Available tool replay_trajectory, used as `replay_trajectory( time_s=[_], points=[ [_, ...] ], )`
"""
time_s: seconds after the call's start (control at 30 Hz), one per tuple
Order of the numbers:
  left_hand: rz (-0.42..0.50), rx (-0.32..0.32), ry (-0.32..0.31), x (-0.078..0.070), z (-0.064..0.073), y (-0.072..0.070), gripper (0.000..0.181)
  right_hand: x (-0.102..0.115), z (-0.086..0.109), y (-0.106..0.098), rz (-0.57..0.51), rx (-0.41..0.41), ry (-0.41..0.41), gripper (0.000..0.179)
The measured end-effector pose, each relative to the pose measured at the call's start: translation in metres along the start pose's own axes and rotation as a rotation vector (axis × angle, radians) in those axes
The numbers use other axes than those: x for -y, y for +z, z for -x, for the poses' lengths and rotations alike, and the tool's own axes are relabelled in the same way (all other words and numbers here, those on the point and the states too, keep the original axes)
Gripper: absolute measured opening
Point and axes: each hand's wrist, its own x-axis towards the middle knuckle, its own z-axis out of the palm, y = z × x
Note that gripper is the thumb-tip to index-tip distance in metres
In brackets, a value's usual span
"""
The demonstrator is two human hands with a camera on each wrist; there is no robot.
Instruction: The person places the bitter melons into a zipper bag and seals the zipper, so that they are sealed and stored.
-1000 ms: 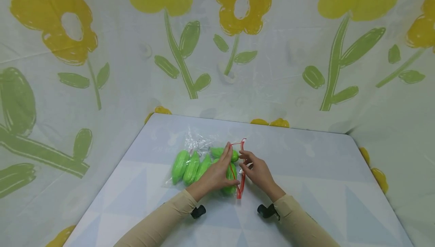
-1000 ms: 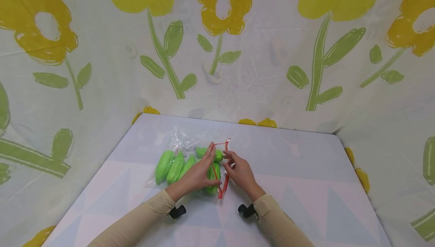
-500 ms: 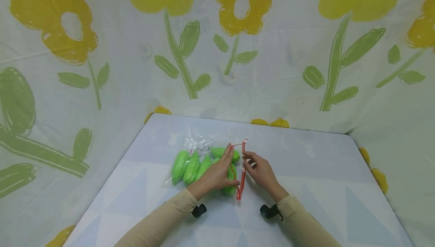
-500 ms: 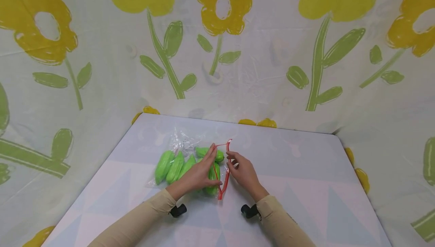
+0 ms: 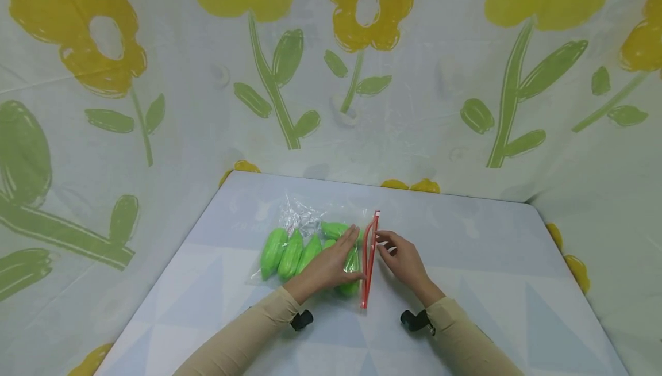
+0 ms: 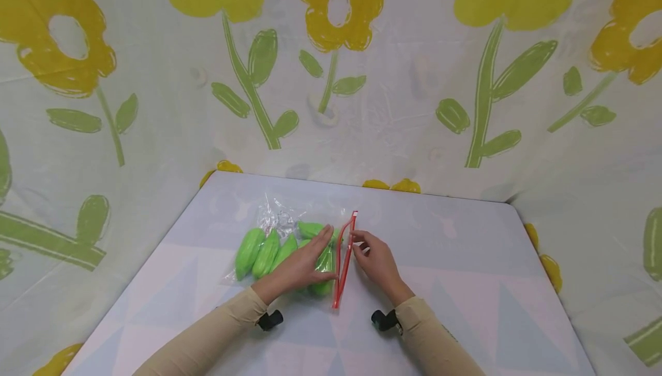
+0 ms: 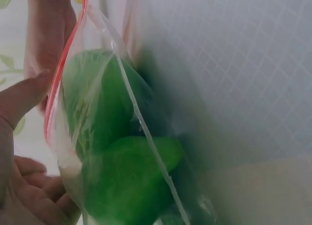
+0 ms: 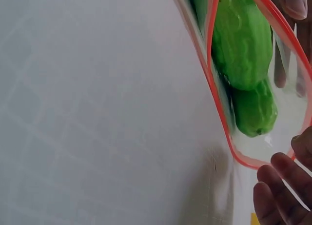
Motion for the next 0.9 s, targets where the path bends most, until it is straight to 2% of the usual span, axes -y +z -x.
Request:
replay_trajectory(
  time_s=[0.17,0.4,0.5,0.7,0.9],
  points=[
    [-0.014,-0.027,0.034,0.002,0.001,-0.009,0.081,-0.002,-0.003,-0.002,-0.010,-0.020,0.050,0.031],
    [-0.060,-0.049,-0.015,0.007,-0.010,-0.031,0.070,-0.005,-0.015,-0.008,-0.046,-0.024,0.158,0.031],
    [-0.089,-0.038,-0.009,0.009,-0.022,-0.044,0.060,-0.007,-0.023,-0.009,-0.075,-0.025,0.194,0.033],
    [-0.125,-0.001,0.004,0.011,-0.055,-0.062,0.048,-0.007,-0.042,-0.009,-0.122,-0.029,0.269,0.035],
    [-0.153,0.015,-0.002,0.010,-0.089,-0.062,0.045,-0.008,-0.057,-0.004,-0.208,-0.025,0.321,0.036]
  ],
)
